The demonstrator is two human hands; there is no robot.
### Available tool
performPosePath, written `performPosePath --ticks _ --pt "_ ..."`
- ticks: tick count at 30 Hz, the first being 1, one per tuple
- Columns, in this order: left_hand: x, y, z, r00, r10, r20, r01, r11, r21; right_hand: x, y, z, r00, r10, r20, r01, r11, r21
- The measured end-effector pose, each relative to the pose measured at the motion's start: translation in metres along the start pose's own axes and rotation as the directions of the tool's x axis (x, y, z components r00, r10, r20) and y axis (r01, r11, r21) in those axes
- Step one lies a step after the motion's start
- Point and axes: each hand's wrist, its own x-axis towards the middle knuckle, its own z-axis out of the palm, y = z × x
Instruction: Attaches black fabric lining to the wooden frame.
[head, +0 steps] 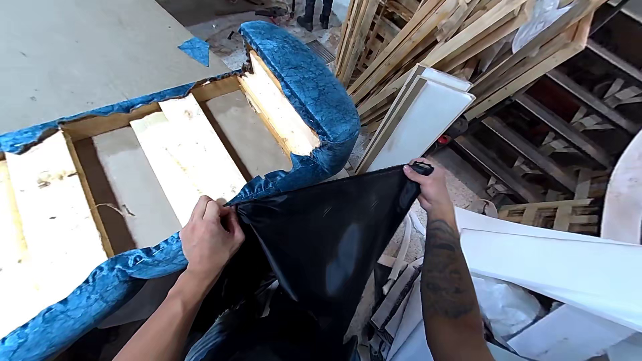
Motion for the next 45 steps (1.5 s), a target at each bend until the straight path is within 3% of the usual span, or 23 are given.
performPosePath --ticks 4,9,14,19,23,27,31,34,37,39,41,45 --pt "0.001 -0.001 0.001 1.000 0.003 -0.004 -0.003 1.000 -0.002 0.023 0.029 0.027 0.996 -0.057 -0.068 0.047 0.989 -0.141" --pt "0.003 0.001 -0.001 1.000 -0.017 -0.009 0.017 1.000 0.007 0.029 0.036 0.033 0.975 0.044 0.218 -0.044 0.999 -0.004" --pt "0.005 0.006 0.001 0.998 -0.003 -0.067 0.005 0.999 0.034 0.034 0.028 0.033 1.000 0.024 0.017 -0.019 0.973 -0.231" --pt "0.004 0.008 0.001 0.996 0.012 -0.085 -0.007 0.998 0.061 0.025 0.015 0.045 0.981 -0.057 -0.187 -0.053 0.844 -0.533" --pt "0.003 0.009 0.002 0.994 0.013 -0.106 -0.007 0.998 0.064 0.012 0.010 0.050 0.962 -0.188 -0.197 0.019 0.767 -0.641" --pt "0.000 0.006 0.005 0.992 0.010 -0.124 -0.003 0.999 0.050 -0.008 -0.004 0.049 0.964 -0.224 -0.142 0.079 0.753 -0.653" --pt "-0.004 0.003 -0.001 0.989 0.013 -0.144 -0.027 0.995 -0.095 -0.041 -0.029 0.058 0.972 -0.226 -0.056 0.141 0.764 -0.630" --pt "-0.016 0.000 -0.023 0.997 0.031 -0.067 -0.056 0.904 -0.424 -0.064 -0.039 0.061 0.962 -0.270 -0.039 0.189 0.765 -0.616" --pt "-0.057 -0.002 -0.062 0.985 -0.119 0.124 0.172 0.672 -0.720 -0.091 -0.055 0.072 0.954 -0.299 -0.029 0.223 0.771 -0.597" --pt "-0.083 -0.014 -0.085 0.942 -0.245 0.228 0.326 0.520 -0.790 -0.109 -0.076 0.083 0.949 -0.315 -0.012 0.251 0.779 -0.575" --pt "-0.098 -0.039 -0.113 0.910 -0.326 0.256 0.386 0.442 -0.810 -0.125 -0.103 0.094 0.943 -0.331 0.023 0.289 0.788 -0.544" --pt "-0.092 -0.099 -0.207 0.894 -0.427 0.135 0.348 0.475 -0.808 -0.169 -0.177 0.120 0.911 -0.381 0.160 0.412 0.805 -0.428"
